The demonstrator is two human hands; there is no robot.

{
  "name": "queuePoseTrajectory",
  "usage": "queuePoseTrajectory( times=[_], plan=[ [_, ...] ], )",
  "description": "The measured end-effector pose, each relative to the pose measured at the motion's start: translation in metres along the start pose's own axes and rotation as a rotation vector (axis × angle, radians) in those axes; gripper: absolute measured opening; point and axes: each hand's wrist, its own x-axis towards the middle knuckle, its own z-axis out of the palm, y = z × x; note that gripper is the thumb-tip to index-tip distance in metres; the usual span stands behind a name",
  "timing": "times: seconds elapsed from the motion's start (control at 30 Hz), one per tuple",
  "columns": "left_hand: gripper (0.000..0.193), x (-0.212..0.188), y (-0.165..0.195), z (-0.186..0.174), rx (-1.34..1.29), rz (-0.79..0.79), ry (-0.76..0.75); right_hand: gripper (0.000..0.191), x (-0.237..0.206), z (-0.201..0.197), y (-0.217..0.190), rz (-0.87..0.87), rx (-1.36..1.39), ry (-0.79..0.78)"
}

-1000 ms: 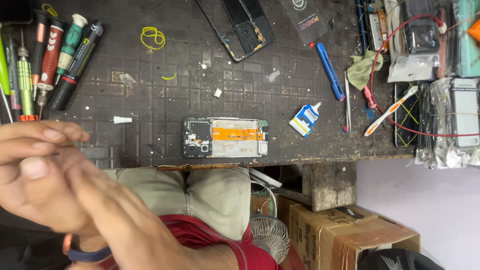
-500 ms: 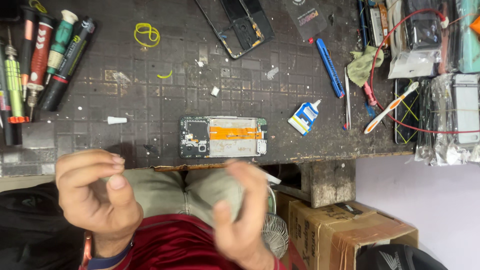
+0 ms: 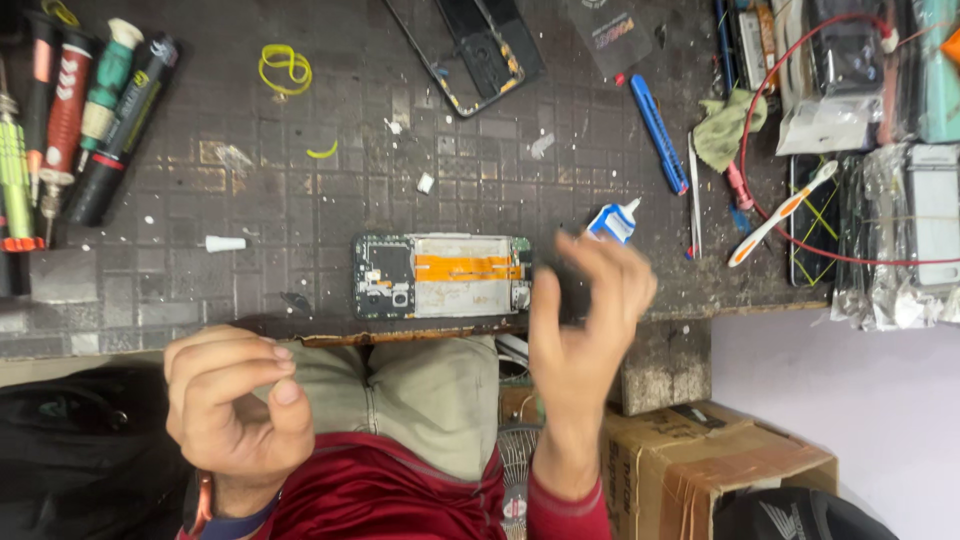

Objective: The person repairs a disassembled smartphone on a cluttered workbench. They use tweezers to place a small component onto the motherboard, then use a screwdriver to secure screws. The person also handles the phone's back cover and applies adhesive.

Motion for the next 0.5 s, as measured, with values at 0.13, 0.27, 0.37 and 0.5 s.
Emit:
queuePoseTrajectory(
  times=[0.13, 0.27, 0.37, 0.5],
  plan=[
    [0.015, -0.002, 0.005, 0.003, -0.012, 0.021, -0.033, 0.039, 0.055, 0.020, 0.011, -0.089, -0.008, -0.154],
    [0.015, 0.001, 0.010, 0.006, -0.062, 0.002, -0.024, 0.040, 0.103, 0.047, 0.019, -0.192, -0.049, -0.267],
    [0.015, 0.000, 0.012, 0.005, -0.146, -0.041, 0.009, 0.034, 0.121, 0.067, 0.023, -0.245, -0.117, -0.254],
    [0.015, -0.001, 0.010, 0.002, -0.188, -0.064, 0.035, 0.018, 0.126, 0.079, 0.029, -0.248, -0.109, -0.237]
  ],
)
